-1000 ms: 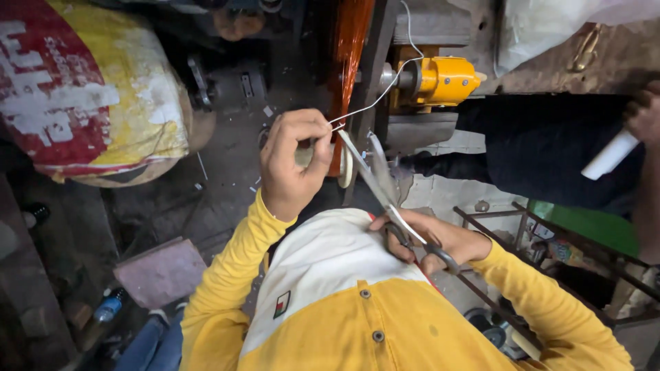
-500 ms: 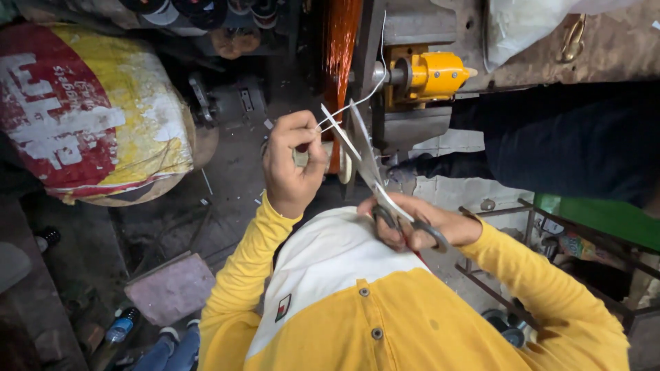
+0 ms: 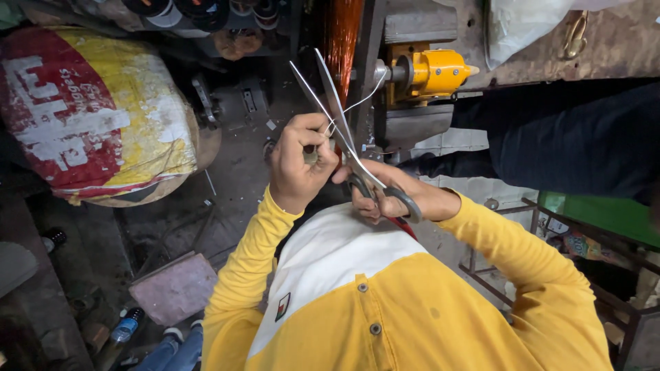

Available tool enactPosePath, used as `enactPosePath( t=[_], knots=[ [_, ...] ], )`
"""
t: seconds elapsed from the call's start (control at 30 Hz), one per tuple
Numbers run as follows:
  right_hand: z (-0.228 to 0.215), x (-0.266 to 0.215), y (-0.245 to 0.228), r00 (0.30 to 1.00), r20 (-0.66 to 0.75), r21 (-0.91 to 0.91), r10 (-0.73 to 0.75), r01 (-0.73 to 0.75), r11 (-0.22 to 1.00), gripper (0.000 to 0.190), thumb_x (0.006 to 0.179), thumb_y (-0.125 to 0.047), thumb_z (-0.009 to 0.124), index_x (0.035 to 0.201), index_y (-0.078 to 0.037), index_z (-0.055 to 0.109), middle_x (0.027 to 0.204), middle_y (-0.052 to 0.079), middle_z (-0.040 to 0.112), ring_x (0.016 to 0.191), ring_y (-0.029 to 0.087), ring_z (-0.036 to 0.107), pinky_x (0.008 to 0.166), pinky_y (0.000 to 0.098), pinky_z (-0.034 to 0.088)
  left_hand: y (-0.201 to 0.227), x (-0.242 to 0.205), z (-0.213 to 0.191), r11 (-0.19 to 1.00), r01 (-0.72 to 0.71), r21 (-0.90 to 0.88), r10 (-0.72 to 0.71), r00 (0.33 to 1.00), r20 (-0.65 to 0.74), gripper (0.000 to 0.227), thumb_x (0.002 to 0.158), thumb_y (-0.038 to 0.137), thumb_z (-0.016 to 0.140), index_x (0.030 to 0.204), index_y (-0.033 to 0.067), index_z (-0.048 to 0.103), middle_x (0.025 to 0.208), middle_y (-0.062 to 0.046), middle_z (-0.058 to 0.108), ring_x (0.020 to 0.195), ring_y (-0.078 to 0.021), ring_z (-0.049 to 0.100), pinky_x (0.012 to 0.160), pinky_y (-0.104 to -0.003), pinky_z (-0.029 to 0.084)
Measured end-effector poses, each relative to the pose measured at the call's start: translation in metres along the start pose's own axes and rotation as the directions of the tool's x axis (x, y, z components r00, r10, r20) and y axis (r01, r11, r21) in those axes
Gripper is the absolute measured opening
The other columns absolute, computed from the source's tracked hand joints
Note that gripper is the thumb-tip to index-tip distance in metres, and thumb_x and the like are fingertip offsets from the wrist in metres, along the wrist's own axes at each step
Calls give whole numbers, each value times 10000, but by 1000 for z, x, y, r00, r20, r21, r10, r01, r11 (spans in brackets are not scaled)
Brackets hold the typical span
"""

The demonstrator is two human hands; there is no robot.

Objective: The person operates a manual wire winding machine, winding copper wire onto a white spool. They repeatedly start and stop the machine, tie off the wire with a thin string, and trim the excess string with scissors.

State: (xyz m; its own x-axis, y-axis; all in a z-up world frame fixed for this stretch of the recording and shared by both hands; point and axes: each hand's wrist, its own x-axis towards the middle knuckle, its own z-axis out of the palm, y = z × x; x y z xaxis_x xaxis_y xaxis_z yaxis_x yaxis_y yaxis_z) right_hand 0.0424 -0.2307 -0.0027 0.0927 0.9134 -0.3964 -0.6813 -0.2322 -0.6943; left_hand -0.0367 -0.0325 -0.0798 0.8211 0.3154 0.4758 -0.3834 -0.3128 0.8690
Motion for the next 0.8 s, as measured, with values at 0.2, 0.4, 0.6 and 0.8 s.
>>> enactPosePath(
  t=[0.2, 0.4, 0.6, 0.8],
  knots=[
    [-2, 1, 3, 1000, 6, -13, 18, -18, 1000, 943, 815, -528, 862, 1473, -20, 417, 831, -3, 463, 758, 119, 468, 724, 295, 422, -6, -5, 0, 1000, 5, -12, -5, 1000, -5, 246, 1034, 121, 681, 1074, 31, 456, 1107, -155, 658, 906, -240, 687, 797, -331, 588],
    [-15, -2, 21, 995, 103, -140, 14, 0, 990, 1011, 820, -464, 886, 1568, -48, 348, 898, -6, 466, 833, 113, 481, 762, 276, 430, 0, -13, -4, 997, 50, -63, -53, 998, -40, 251, 1015, 119, 682, 1094, 26, 462, 1118, -155, 635, 915, -217, 652, 814, -314, 559],
    [-61, -53, 11, 972, 177, -537, 157, -38, 843, 1272, 746, -517, 888, 1659, -72, 123, 1310, 98, 577, 1160, 207, 557, 1001, 357, 475, 26, 19, -1, 967, 54, -248, -77, 993, -85, 230, 1047, 21, 642, 1167, 49, 448, 1193, -152, 592, 912, -160, 616, 833, -264, 552],
    [-97, -141, -22, 980, 33, -649, -194, 169, 742, 1271, 666, -565, 886, 1642, -51, 254, 1364, 166, 649, 1252, 272, 618, 1084, 445, 467, 43, 121, 63, 931, -295, -217, 335, 924, 183, 287, 1025, 14, 709, 1244, 63, 530, 1348, -150, 608, 1185, -274, 679, 1038, -324, 575]
  ],
)
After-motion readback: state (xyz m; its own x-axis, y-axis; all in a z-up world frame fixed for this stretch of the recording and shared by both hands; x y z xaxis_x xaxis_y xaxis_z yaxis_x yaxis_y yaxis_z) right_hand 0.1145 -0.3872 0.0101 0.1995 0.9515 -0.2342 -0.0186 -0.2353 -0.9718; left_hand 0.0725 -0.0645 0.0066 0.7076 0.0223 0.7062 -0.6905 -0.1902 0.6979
